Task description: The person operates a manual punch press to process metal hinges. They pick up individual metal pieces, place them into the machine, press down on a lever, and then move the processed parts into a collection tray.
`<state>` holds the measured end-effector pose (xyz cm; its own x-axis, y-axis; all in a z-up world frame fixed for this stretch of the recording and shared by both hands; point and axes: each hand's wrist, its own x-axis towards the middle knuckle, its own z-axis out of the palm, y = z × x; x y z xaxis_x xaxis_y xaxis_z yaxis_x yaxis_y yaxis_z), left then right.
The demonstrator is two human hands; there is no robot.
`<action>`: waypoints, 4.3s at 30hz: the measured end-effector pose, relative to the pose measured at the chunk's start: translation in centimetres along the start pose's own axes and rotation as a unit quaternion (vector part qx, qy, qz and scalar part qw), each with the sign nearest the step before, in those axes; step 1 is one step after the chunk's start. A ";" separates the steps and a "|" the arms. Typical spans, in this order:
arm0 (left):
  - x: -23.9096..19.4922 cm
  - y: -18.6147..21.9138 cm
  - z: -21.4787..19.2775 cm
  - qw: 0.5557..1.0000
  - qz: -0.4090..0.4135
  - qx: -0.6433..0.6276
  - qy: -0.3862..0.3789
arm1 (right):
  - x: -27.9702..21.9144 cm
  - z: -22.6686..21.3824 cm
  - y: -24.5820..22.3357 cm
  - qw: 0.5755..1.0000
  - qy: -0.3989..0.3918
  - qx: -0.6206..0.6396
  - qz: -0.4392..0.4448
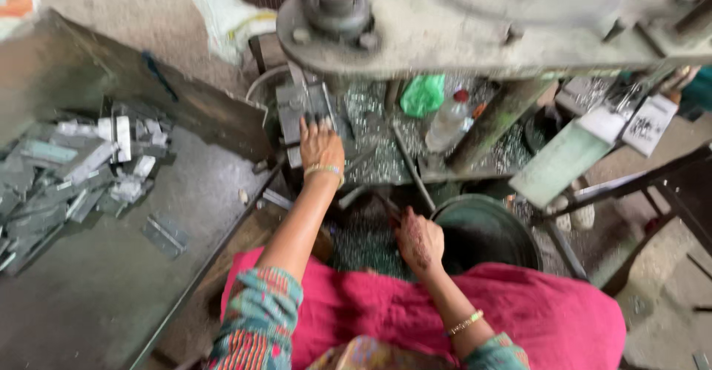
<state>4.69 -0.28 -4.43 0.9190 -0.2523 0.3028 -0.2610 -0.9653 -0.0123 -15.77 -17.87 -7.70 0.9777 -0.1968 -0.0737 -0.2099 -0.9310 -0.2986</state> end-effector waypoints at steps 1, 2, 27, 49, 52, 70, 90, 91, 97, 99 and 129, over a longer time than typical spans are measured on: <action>0.9 0.0 -0.3 0.999 0.006 0.006 0.040 | 1.3 -0.4 0.1 1.000 0.010 -0.002 0.000; 0.1 -0.1 -0.3 0.998 0.011 0.013 0.065 | 1.3 -0.2 0.0 1.000 0.017 -0.010 -0.014; 3.3 -0.8 -1.2 0.995 -0.015 0.084 -0.054 | 0.4 -1.4 -1.1 0.999 -0.007 -0.041 0.006; 4.4 -1.1 -0.1 0.995 -0.030 0.035 -0.087 | 2.2 -0.9 -0.7 0.998 0.048 -0.025 -0.044; 1.9 -1.0 -0.7 0.998 -0.001 0.058 -0.027 | 3.6 -3.4 -3.5 0.999 0.011 -0.020 -0.027; 1.3 4.3 -3.5 0.997 0.016 0.079 -0.011 | 3.3 -4.7 -4.1 0.996 0.048 -0.004 -0.079; -0.9 1.4 -4.2 0.992 -0.060 -0.016 -0.107 | 2.5 -3.3 -3.1 0.992 0.080 -0.040 -0.089; -0.5 1.3 -3.8 0.992 -0.069 -0.023 -0.105 | 2.5 -2.9 -2.8 0.987 0.108 -0.056 -0.107; -1.9 0.5 -2.1 0.997 -0.038 -0.001 -0.073 | 1.0 -0.1 -0.9 0.998 0.022 -0.054 -0.022; -2.7 0.1 -2.5 0.998 -0.026 -0.010 -0.053 | 1.2 -0.1 -1.2 0.998 0.056 -0.004 -0.031; -4.1 -1.1 -4.4 0.999 -0.001 -0.025 -0.022 | 0.3 0.9 0.5 1.000 0.008 0.026 -0.012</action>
<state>-0.07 2.07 -1.45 0.9310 -0.2548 0.2615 -0.2731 -0.9613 0.0356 -15.57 -18.15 -8.73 0.9822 -0.1808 -0.0506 -0.1870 -0.9184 -0.3486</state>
